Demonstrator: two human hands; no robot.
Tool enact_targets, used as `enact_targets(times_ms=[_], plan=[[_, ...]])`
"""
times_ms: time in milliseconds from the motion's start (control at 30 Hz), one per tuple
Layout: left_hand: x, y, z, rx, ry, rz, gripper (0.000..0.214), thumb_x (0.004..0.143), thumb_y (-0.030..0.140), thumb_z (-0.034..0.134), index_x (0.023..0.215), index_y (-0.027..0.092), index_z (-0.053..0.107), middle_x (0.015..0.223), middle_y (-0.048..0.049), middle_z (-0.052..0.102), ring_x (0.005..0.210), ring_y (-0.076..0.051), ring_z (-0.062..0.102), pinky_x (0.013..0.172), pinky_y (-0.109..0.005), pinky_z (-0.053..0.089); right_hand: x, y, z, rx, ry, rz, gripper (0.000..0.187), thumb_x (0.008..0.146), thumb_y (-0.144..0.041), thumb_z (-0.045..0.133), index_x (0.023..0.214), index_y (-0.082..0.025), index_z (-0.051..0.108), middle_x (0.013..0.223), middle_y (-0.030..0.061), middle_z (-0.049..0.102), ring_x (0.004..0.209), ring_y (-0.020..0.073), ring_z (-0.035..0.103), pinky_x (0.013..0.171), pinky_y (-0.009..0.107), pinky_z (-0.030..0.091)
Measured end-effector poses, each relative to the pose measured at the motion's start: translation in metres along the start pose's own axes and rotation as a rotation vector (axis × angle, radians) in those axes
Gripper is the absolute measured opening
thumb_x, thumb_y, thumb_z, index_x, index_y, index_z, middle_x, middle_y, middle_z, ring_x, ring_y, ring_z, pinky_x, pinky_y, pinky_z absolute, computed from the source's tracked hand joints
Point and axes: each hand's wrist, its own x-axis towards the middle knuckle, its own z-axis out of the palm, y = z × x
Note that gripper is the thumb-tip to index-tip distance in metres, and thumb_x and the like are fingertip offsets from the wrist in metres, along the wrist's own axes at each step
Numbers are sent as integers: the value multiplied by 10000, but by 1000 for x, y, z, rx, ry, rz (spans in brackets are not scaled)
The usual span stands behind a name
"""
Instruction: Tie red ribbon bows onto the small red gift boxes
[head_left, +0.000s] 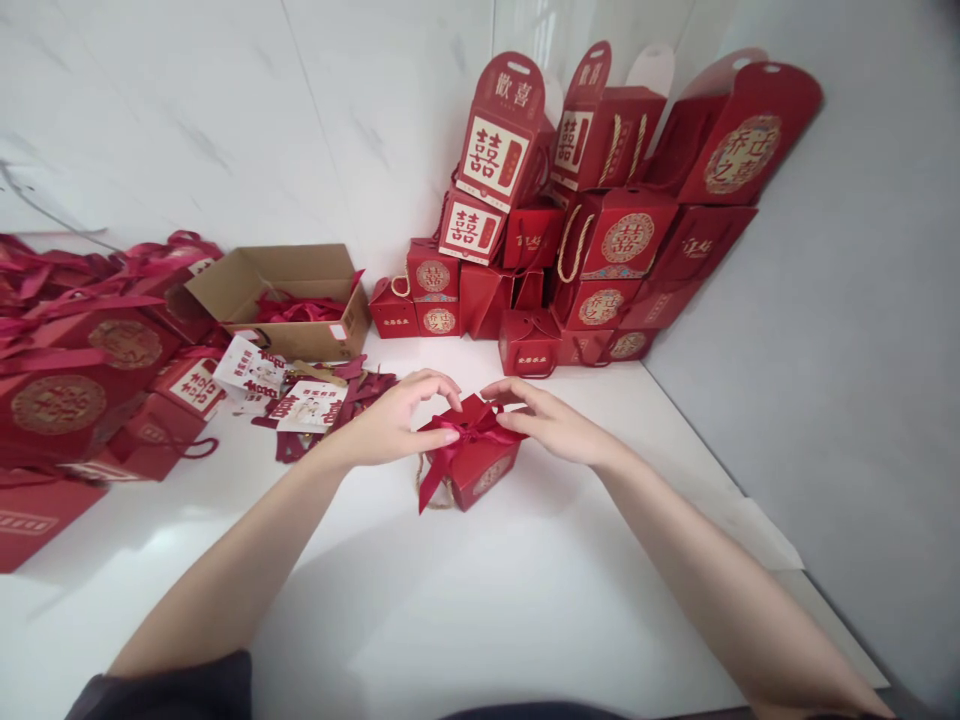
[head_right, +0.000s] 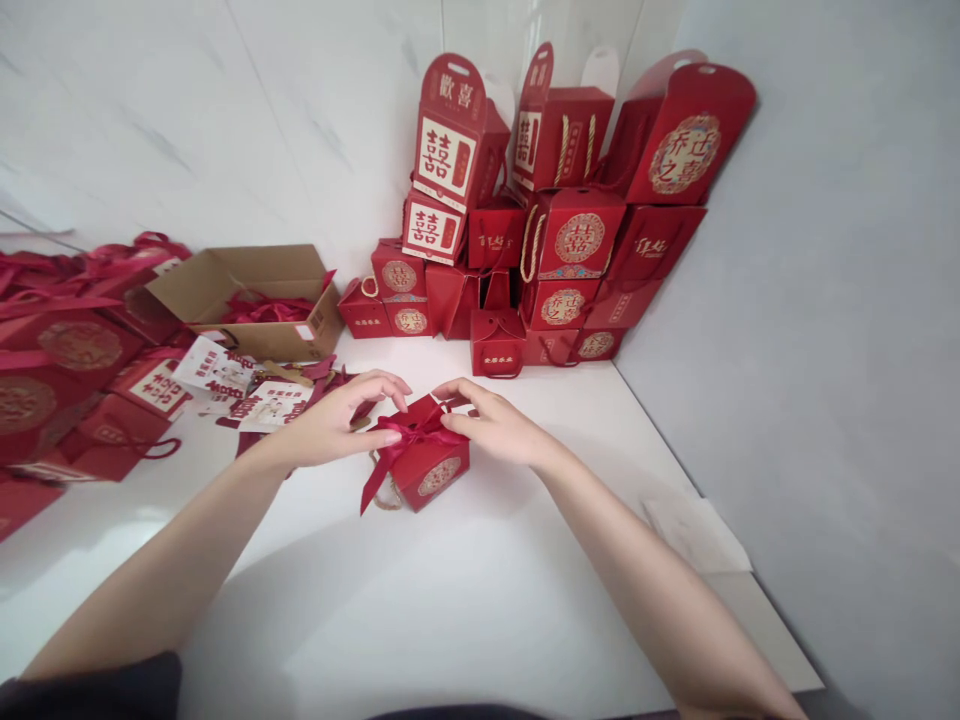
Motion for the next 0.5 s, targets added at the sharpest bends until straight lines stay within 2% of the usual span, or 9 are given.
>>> enact_targets(times_ms=[100,267,333,400,500], plan=[[-1,0,-7,48,-27,-12,221,795,359,624,958,208,619,1005,-33,556,948,-168,543,866,-304,423,-1,-2,-4,73,-52,30,300,884,-382,548,1142,-229,561,1213,50,584,1054,193,579,891,342,463],[2,-13,-5,9,-41,-41,201,783,369,645,859,183,653,875,-10,526,774,-128,532,736,-260,423,5,9,5,143,79,111,348,886,-506,513,997,-187,598,1067,65,632,967,196,594,877,358,445],[2,-18,-4,-5,-48,-46,219,786,391,643,794,173,657,836,-3,507,739,-117,517,701,-249,408,8,15,7,223,66,138,328,848,-503,578,901,-181,609,1163,75,613,1032,209,581,902,355,430],[3,-21,-4,-27,-75,-44,243,792,405,637,752,165,652,812,1,497,725,-112,508,689,-244,398,8,18,8,324,-7,142,310,803,-484,646,834,-176,632,1302,72,549,1128,230,548,947,352,409],[4,-23,-4,-64,-117,-29,265,803,399,627,704,153,621,773,5,493,709,-107,488,675,-238,384,8,18,7,477,-113,127,321,793,-489,655,846,-174,687,1411,68,462,1197,256,518,998,360,384]])
